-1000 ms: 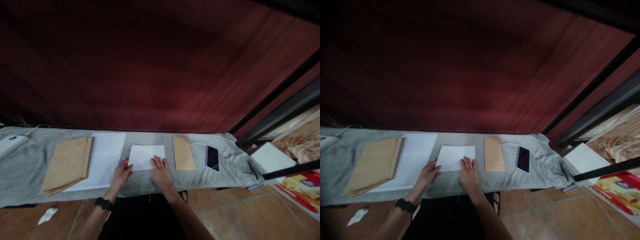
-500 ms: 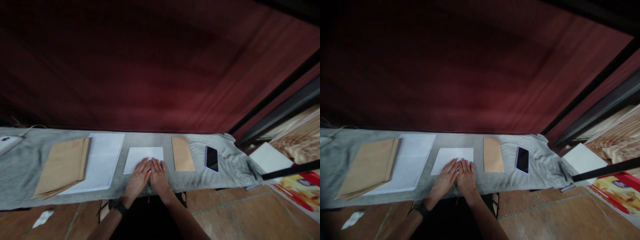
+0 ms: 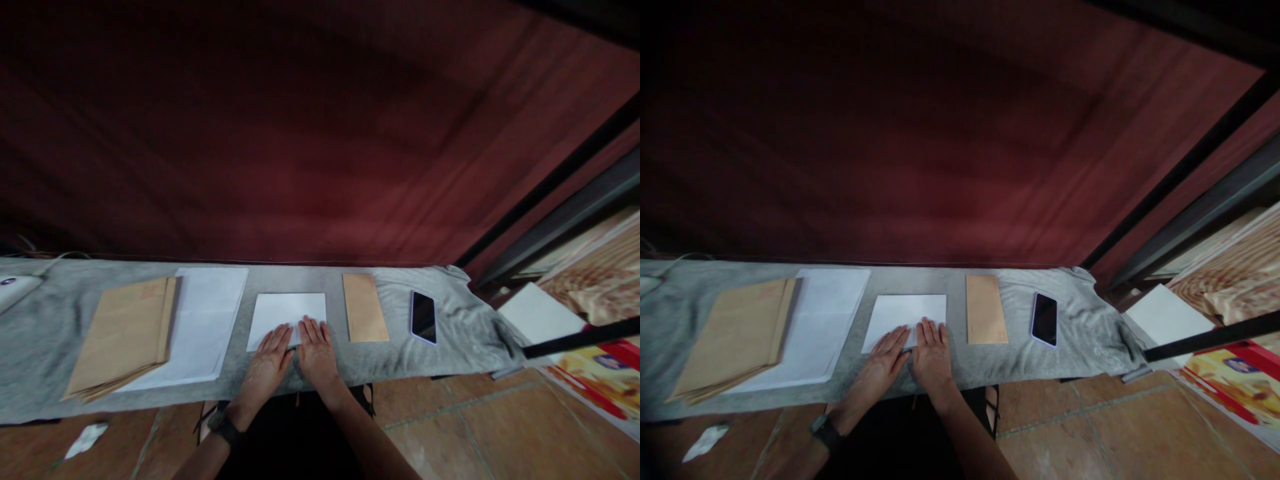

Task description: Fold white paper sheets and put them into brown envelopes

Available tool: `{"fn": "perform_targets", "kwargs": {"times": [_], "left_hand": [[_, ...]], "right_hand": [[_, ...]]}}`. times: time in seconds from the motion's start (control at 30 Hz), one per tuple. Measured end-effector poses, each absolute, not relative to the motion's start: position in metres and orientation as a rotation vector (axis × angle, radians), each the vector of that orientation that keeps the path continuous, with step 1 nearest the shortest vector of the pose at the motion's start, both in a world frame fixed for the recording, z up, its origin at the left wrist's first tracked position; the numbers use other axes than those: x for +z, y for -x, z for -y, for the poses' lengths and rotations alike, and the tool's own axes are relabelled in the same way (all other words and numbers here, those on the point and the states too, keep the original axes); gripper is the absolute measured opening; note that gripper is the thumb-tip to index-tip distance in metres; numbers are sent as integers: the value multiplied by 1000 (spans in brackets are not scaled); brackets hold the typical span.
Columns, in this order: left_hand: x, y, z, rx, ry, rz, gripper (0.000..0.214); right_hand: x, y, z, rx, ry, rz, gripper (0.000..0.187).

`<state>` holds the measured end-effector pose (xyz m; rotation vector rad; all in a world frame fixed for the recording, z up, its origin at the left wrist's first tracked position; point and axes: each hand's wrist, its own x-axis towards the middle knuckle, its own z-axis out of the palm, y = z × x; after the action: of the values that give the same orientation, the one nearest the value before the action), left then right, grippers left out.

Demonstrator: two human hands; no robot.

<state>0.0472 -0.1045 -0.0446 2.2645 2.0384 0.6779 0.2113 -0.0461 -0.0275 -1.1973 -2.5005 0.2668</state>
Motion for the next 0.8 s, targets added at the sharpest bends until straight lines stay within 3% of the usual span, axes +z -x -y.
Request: {"fn": "perform_targets", "kwargs": {"times": [0.8], "left_hand": [[-18,-58,51,508,-2207,-2173,47]], "right_hand": [[-29,-210,47,239,1187,2476,51]]}}
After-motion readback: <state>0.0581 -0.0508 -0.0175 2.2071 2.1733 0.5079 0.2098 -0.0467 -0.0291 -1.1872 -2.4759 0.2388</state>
